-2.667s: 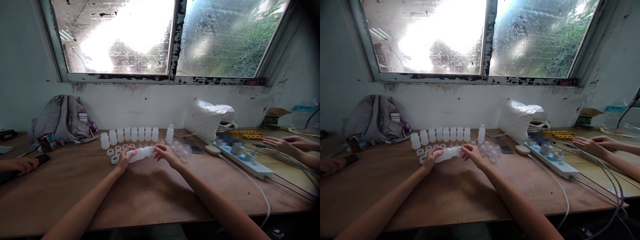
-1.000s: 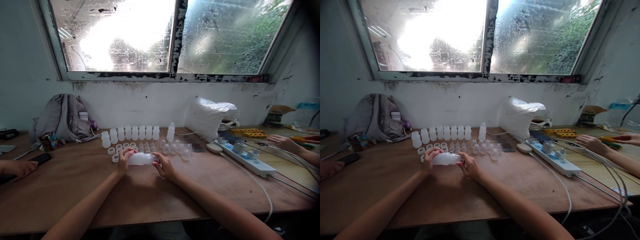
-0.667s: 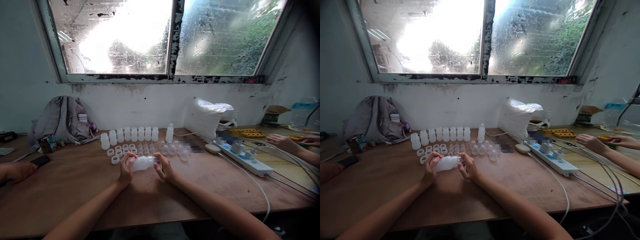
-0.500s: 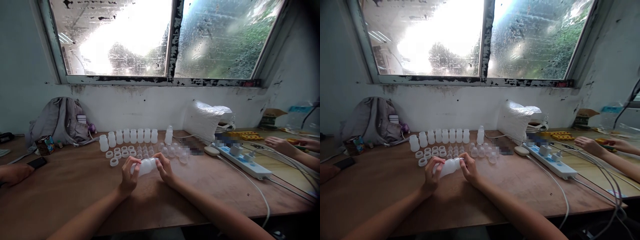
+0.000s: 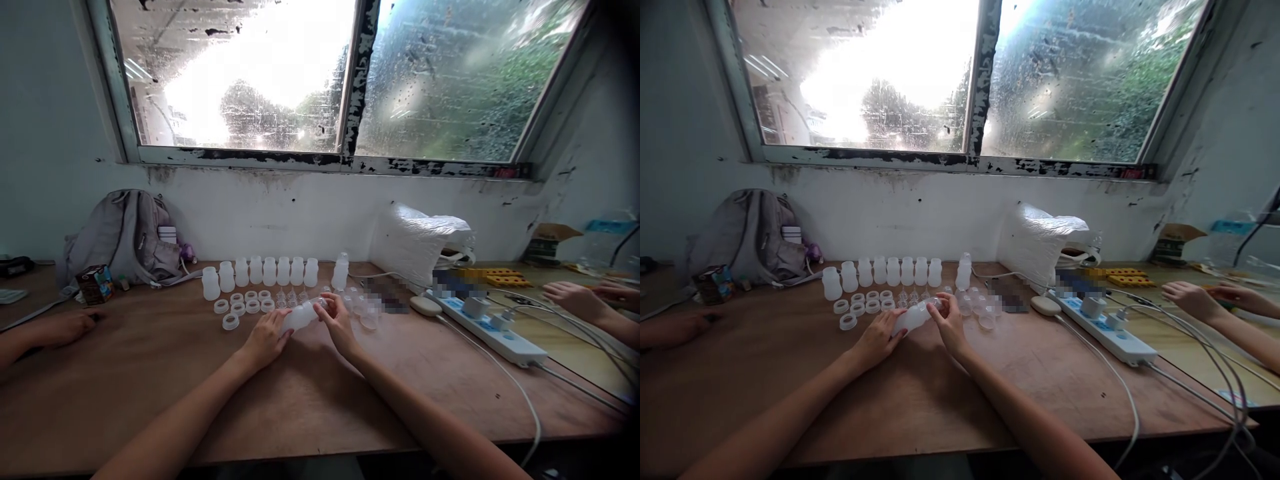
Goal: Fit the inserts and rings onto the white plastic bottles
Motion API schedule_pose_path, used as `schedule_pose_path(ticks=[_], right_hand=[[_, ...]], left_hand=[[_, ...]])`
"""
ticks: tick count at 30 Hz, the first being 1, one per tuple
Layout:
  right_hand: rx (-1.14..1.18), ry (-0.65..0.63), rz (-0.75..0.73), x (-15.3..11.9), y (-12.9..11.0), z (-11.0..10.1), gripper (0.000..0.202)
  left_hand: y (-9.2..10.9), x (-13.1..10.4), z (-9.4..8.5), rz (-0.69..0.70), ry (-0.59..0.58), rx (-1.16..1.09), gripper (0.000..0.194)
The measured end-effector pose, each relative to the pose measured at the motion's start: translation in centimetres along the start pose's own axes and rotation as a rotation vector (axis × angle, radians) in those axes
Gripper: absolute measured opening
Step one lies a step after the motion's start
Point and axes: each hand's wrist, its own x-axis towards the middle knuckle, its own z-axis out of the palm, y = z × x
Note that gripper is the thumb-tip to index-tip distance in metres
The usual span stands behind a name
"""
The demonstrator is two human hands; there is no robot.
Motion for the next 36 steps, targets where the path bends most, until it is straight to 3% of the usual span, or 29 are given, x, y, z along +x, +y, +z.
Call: schedule_pose_path(ticks=[4,7,11,14,18,22,27,31,36], right_hand=[[-0.135,0.022,-0.104,0.1,-1.2,-0.8,0.033],[-0.235,0.116,-0.201,1.2,-2.4,-1.7,0.035],[-0.392,0.274,-0.325,4.5,-3.9,-3.2,0.036],[-0.534,0.282,-0.382,8.2,-4.5,-4.2,0.037],[-0.746,0.224,-0.371,13.1,-3.5,-4.6,0.034],[-0.953,0.115,-0.25,16.0,-1.3,-4.2,0.032],[-1.197,-0.048,-0.184,16.7,1.1,-3.6,0.03],[-1.362,-0.088,-0.135,16.6,1.9,-3.4,0.028],[-1.452,-0.111,-0.05,17.3,2.3,-3.3,0.033]], left_hand=[[0.2,-0.1,0.1,0.027,-0.017,0.023,0.04],[0.1,0.0,0.0,0.016,-0.014,0.046,0.038],[-0.6,0.1,0.0,-0.039,0.007,0.099,0.038],[-1.3,-0.1,0.1,-0.07,-0.012,0.146,0.039],[-2.3,-0.2,0.1,-0.13,-0.052,0.22,0.036],[-3.5,-0.1,-0.3,-0.195,-0.065,0.289,0.035],[-5.6,0.0,-1.5,-0.306,-0.06,0.371,0.035],[-6.9,0.0,-2.4,-0.408,-0.099,0.431,0.036],[-7.2,0.0,-3.4,-0.568,-0.187,0.502,0.032]])
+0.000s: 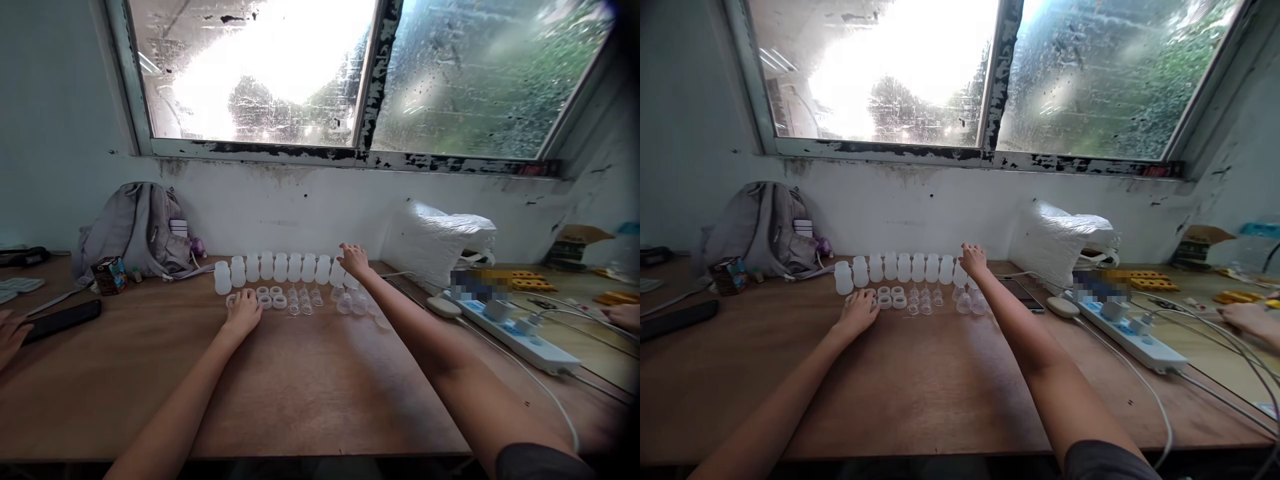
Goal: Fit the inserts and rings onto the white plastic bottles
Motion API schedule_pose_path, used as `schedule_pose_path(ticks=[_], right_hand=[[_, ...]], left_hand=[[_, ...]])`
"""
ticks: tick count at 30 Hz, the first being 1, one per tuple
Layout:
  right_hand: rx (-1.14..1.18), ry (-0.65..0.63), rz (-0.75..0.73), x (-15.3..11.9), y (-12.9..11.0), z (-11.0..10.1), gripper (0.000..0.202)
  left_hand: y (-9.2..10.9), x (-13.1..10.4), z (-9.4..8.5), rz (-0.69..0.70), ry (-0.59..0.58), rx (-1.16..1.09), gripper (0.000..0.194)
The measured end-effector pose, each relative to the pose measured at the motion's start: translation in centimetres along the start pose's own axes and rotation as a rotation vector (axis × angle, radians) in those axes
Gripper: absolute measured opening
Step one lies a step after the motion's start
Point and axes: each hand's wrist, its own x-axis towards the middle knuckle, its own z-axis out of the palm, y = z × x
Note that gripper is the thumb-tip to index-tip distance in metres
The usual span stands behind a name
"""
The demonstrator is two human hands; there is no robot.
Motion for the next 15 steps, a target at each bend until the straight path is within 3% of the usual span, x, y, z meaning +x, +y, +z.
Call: schedule_pose_path(ticks=[7,15], right_hand=[[-0.046,-0.056,-0.001,1.2,-0.1,-0.1,0.034],[-0.014,0.045,-0.082,-0.4,-1.8,-0.4,0.03]], left_hand=[[0.7,-0.6,-1.4,-0.13,-0.106,0.069,0.041],[1.5,-1.1,-0.8,-0.079,-0.082,0.101,0.04]])
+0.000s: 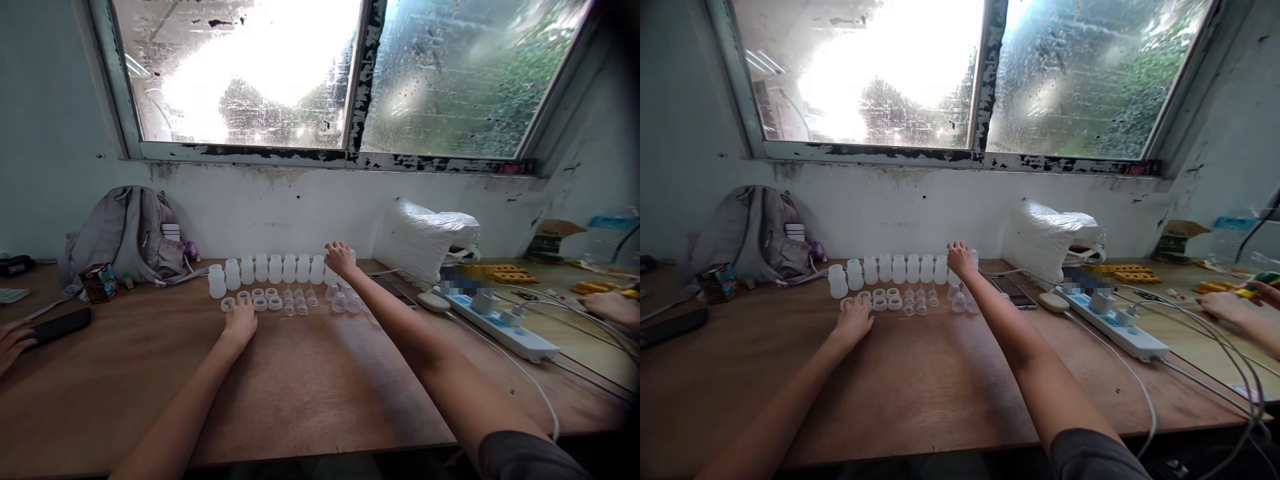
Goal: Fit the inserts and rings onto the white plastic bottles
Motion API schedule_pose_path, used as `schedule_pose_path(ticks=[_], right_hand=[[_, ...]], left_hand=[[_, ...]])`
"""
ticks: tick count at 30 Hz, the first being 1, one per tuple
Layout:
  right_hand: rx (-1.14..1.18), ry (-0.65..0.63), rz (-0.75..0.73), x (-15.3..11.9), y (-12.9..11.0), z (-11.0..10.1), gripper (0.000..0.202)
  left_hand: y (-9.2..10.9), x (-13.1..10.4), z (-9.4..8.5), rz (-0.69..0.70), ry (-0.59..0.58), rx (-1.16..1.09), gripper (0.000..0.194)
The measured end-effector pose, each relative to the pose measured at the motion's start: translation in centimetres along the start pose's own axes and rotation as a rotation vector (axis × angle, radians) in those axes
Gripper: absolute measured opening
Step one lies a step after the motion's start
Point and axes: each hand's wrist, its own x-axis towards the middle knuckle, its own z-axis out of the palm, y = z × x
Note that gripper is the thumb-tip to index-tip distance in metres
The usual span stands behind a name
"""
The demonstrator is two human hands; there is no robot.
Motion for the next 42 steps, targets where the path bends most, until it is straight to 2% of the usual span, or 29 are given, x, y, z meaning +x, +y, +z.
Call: schedule_pose_path(ticks=[2,6,10,13,16,19,23,27,30,33,35,37,39,42], right_hand=[[0.067,-0.016,-0.023,-0.6,-0.9,0.1,0.029],[0.166,-0.137,0.009,-1.7,-2.7,0.8,0.027],[0.201,-0.159,-0.019,-3.3,-3.9,1.7,0.025],[0.223,-0.159,-0.002,-3.9,-4.2,2.0,0.033],[0.283,-0.142,0.106,-3.4,-4.1,1.9,0.043],[0.364,-0.061,0.155,-3.5,-4.4,1.6,0.033],[0.46,0.037,0.043,-6.9,-5.5,1.9,0.021],[0.462,-0.016,-0.095,-12.0,-6.2,3.3,0.021],[0.46,-0.048,-0.177,-13.7,-6.1,4.3,0.024],[0.535,-0.047,-0.158,-13.5,-5.9,4.3,0.019],[0.622,-0.031,-0.159,-13.3,-5.9,3.7,0.017],[0.709,-0.018,-0.241,-13.6,-6.2,2.8,0.016],[0.758,-0.026,-0.385,-14.3,-6.7,1.8,0.017],[0.767,-0.07,-0.532,-15.2,-7.4,1.0,0.02]], left_hand=[[0.3,-0.1,0.2,0.038,-0.002,-0.003,0.036],[0.7,-0.4,0.2,0.135,-0.008,-0.046,0.033],[0.8,-0.4,0.1,0.169,-0.014,-0.081,0.031],[0.5,-0.3,0.2,0.167,-0.007,-0.093,0.03],[0.3,-0.1,0.4,0.157,0.003,-0.117,0.029],[0.1,0.3,0.9,0.217,0.018,-0.221,0.025],[0.7,0.8,1.9,0.418,0.059,-0.509,0.027],[1.8,0.3,2.1,0.556,0.081,-0.697,0.027],[2.3,-0.5,1.6,0.598,0.082,-0.702,0.022],[2.6,-0.9,1.0,0.604,0.099,-0.672,0.022],[2.7,-0.7,0.9,0.55,0.16,-0.705,0.023],[2.7,-0.4,1.0,0.475,0.249,-0.773,0.023],[2.8,-0.2,1.1,0.435,0.315,-0.835,0.023],[3.0,-0.4,0.9,0.473,0.33,-0.854,0.018]])
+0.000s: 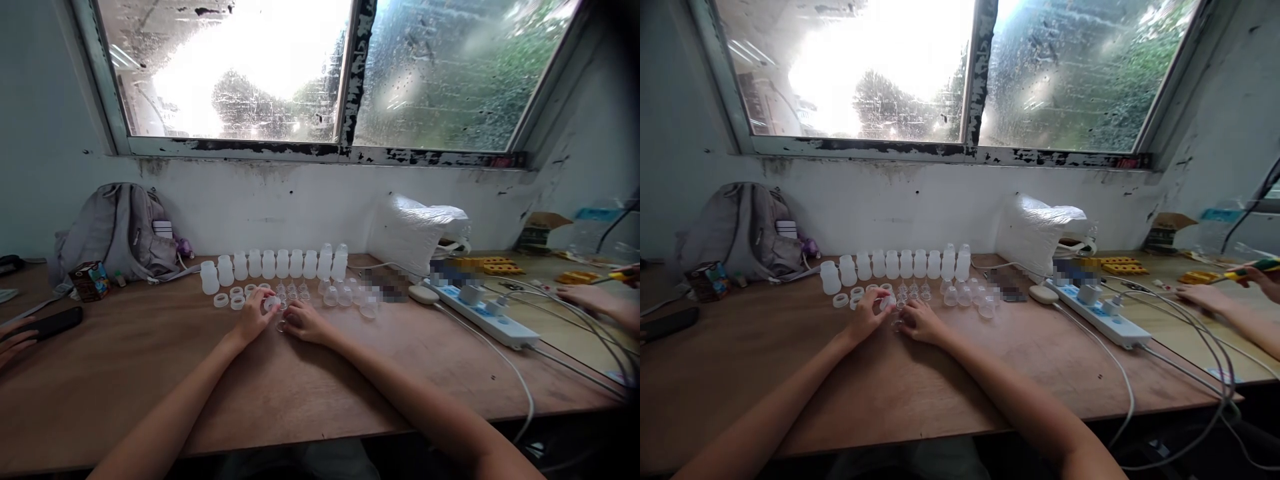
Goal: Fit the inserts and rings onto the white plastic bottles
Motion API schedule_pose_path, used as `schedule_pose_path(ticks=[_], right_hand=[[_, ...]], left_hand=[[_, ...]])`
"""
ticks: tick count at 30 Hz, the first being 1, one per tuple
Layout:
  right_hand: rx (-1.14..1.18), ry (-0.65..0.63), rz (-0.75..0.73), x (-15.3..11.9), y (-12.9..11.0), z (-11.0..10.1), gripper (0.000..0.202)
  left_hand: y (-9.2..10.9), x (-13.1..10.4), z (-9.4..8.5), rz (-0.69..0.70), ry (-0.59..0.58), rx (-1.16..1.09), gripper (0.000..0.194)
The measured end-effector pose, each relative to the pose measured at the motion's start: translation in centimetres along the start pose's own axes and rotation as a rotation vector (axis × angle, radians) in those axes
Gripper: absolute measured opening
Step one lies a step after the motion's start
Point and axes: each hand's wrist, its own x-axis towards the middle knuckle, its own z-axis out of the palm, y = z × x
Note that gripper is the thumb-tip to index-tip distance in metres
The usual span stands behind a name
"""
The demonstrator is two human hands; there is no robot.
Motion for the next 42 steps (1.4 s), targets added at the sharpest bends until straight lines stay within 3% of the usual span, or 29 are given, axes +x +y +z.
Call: schedule_pose_path(ticks=[4,9,13,16,20,26,32,37,42], right_hand=[[0.135,-0.04,0.06,0.1,0.3,0.4,0.021],[0.472,0.08,0.305,0.4,1.6,0.4,0.02],[0.528,0.127,0.364,0.5,1.6,0.4,0.02],[0.496,0.117,0.368,0.5,1.5,0.4,0.02],[0.446,0.112,0.33,0.4,1.2,0.4,0.018],[0.222,0.074,0.142,0.1,-0.4,0.4,0.015],[0.169,0.108,0.09,0.2,-1.3,0.5,0.012],[0.251,0.145,0.134,0.6,-1.4,1.0,0.011],[0.527,0.255,0.316,0.8,-0.9,1.2,0.02]], left_hand=[[1.1,-0.3,-0.1,0.073,-0.079,0.013,0.014],[1.7,-0.6,0.2,0.075,-0.265,0.006,0.016],[1.1,-0.8,0.6,0.064,-0.39,-0.024,0.028],[0.8,-0.8,0.8,0.016,-0.397,-0.07,0.046],[0.7,-0.6,0.4,-0.063,-0.385,-0.068,0.054],[0.0,-0.5,-0.3,-0.022,-0.41,0.004,0.051],[-0.1,-0.3,-0.4,-0.004,-0.412,0.056,0.043],[0.0,-0.4,-0.2,0.009,-0.412,0.064,0.041],[0.4,-0.4,-0.3,0.002,-0.314,-0.042,0.044]])
